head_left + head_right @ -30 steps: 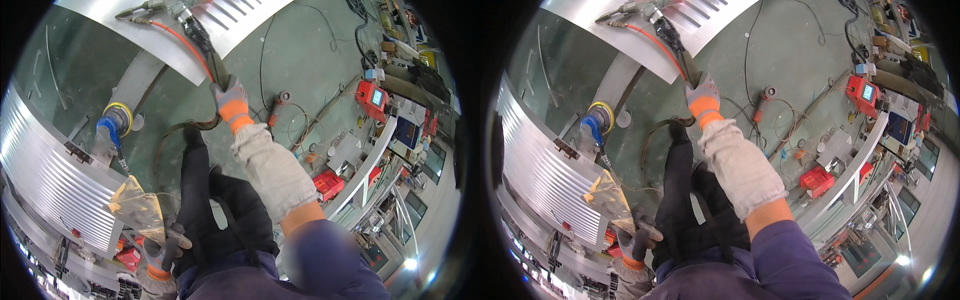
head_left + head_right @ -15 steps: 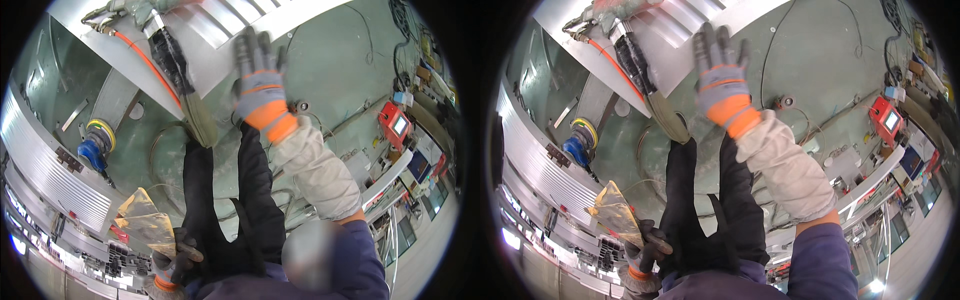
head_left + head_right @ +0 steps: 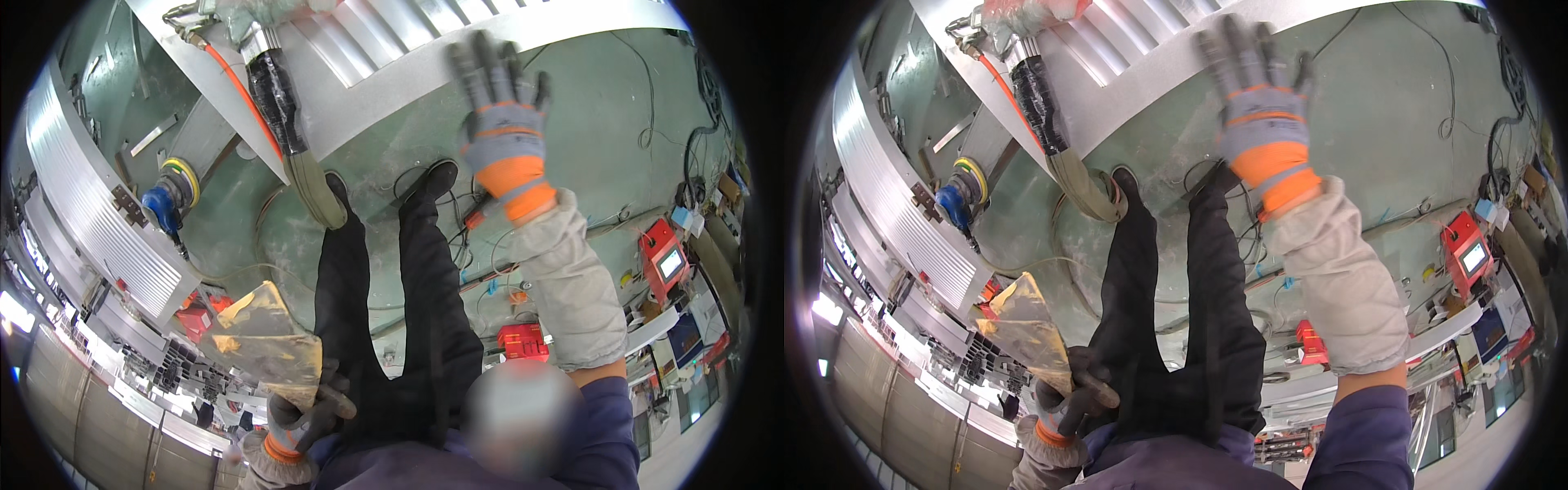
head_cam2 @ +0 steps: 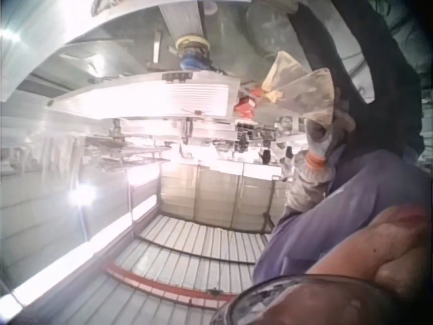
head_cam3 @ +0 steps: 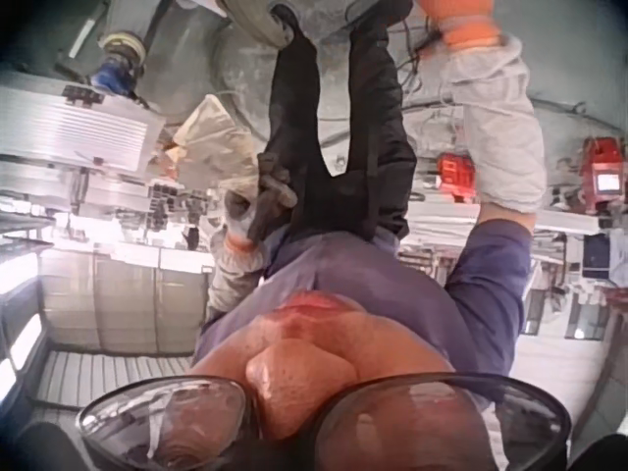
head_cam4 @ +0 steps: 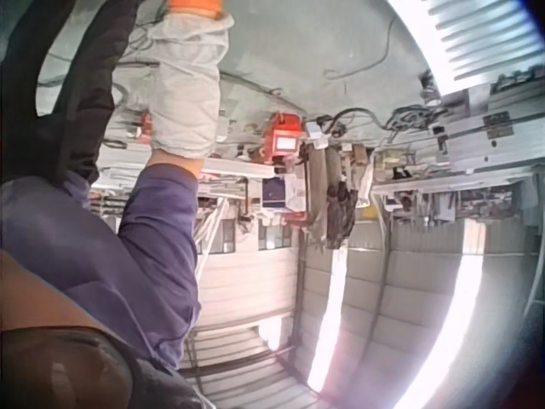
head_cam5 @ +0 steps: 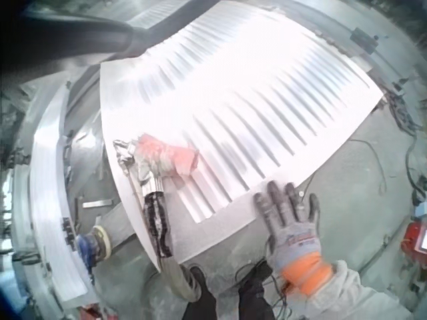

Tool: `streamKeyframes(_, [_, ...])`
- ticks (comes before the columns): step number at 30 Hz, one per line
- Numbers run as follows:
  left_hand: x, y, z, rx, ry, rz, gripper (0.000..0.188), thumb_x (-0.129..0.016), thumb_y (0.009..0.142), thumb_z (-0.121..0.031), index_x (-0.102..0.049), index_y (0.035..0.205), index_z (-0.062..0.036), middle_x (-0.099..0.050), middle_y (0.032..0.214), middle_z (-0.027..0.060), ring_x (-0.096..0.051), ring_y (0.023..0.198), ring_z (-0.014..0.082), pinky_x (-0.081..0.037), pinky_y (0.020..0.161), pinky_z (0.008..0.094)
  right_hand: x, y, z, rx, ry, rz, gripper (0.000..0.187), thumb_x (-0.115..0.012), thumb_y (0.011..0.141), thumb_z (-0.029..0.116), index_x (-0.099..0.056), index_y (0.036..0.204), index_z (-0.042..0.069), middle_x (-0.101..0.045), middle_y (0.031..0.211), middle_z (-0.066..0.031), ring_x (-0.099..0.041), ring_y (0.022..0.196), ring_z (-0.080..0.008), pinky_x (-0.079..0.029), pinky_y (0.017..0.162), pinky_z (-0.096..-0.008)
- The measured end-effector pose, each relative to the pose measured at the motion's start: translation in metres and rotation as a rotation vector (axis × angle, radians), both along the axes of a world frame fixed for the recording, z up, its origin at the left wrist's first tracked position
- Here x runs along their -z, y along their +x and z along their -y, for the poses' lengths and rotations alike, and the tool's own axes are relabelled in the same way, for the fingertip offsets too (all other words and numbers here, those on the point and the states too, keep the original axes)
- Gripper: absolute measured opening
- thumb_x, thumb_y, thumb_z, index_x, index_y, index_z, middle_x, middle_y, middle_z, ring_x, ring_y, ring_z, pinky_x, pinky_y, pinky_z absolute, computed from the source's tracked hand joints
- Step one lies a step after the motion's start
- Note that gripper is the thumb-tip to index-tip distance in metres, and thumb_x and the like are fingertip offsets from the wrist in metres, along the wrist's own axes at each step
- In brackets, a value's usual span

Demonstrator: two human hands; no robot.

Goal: The person applies a yellow paste to a metal sheet using a putty knife, then spreads it along the corrugated surface. They also use a small bottle to add a liquid to the paste before spreading.

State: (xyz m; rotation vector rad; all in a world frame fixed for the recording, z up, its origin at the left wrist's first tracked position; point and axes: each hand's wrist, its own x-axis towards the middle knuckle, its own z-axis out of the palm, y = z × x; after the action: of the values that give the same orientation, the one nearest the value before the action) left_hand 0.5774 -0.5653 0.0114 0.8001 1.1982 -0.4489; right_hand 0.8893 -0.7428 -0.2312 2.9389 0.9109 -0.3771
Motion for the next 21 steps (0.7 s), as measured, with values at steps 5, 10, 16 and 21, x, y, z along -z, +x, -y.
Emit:
streamKeyframes(5, [-0.003, 0.025, 0.023, 0.190, 0.106, 0.128, 0.054, -0.063, 0.087, 0.000, -0.046, 0.136, 0.0115, -0.074, 0.087, 0.0159, -0.067, 0.082, 0.0194, -0.053, 0.073, 0.0286, 0.015, 0.004, 0.102, 0.506, 0.167, -0.021, 0.091, -0.066, 0.084, 0.029, -0.020, 0.160, 0.011, -0.020, 0.166, -0.0119, -0.020, 0.152, -0.0347, -0.017, 0.120, -0.0598])
streamKeyframes(10, [-0.005, 0.066, 0.057, 0.255, 0.147, 0.319, 0.050, -0.052, 0.082, -0.001, -0.050, 0.130, 0.0078, -0.066, 0.098, 0.0190, -0.065, 0.083, 0.0226, -0.056, 0.066, 0.0307, -0.016, -0.049, 0.160, 0.382, -0.313, -0.394, 0.090, -0.057, 0.088, 0.045, -0.020, 0.159, 0.003, -0.009, 0.168, -0.0166, -0.012, 0.154, -0.0359, -0.011, 0.123, -0.0542])
streamKeyframes(16, [-0.011, 0.144, 0.078, 0.315, 0.054, 0.261, 0.051, -0.059, 0.086, -0.001, -0.044, 0.135, 0.0082, -0.066, 0.104, 0.0203, -0.066, 0.075, 0.0232, -0.060, 0.062, 0.0318, -0.054, 0.014, 0.182, 0.491, 0.145, -0.297, 0.090, -0.067, 0.080, 0.026, -0.024, 0.156, 0.002, -0.021, 0.163, -0.0191, -0.020, 0.151, -0.0390, -0.016, 0.122, -0.0535])
streamKeyframes(21, [-0.005, 0.236, 0.106, 0.399, 0.050, 0.224, 0.050, -0.060, 0.085, 0.001, -0.044, 0.131, 0.0110, -0.067, 0.102, 0.0205, -0.061, 0.064, 0.0187, -0.057, 0.061, 0.0300, -0.052, 0.145, 0.188, 0.437, 0.227, -0.163, 0.083, -0.063, 0.086, 0.032, -0.028, 0.155, 0.001, -0.020, 0.164, -0.0180, -0.021, 0.150, -0.0366, -0.014, 0.122, -0.0559])
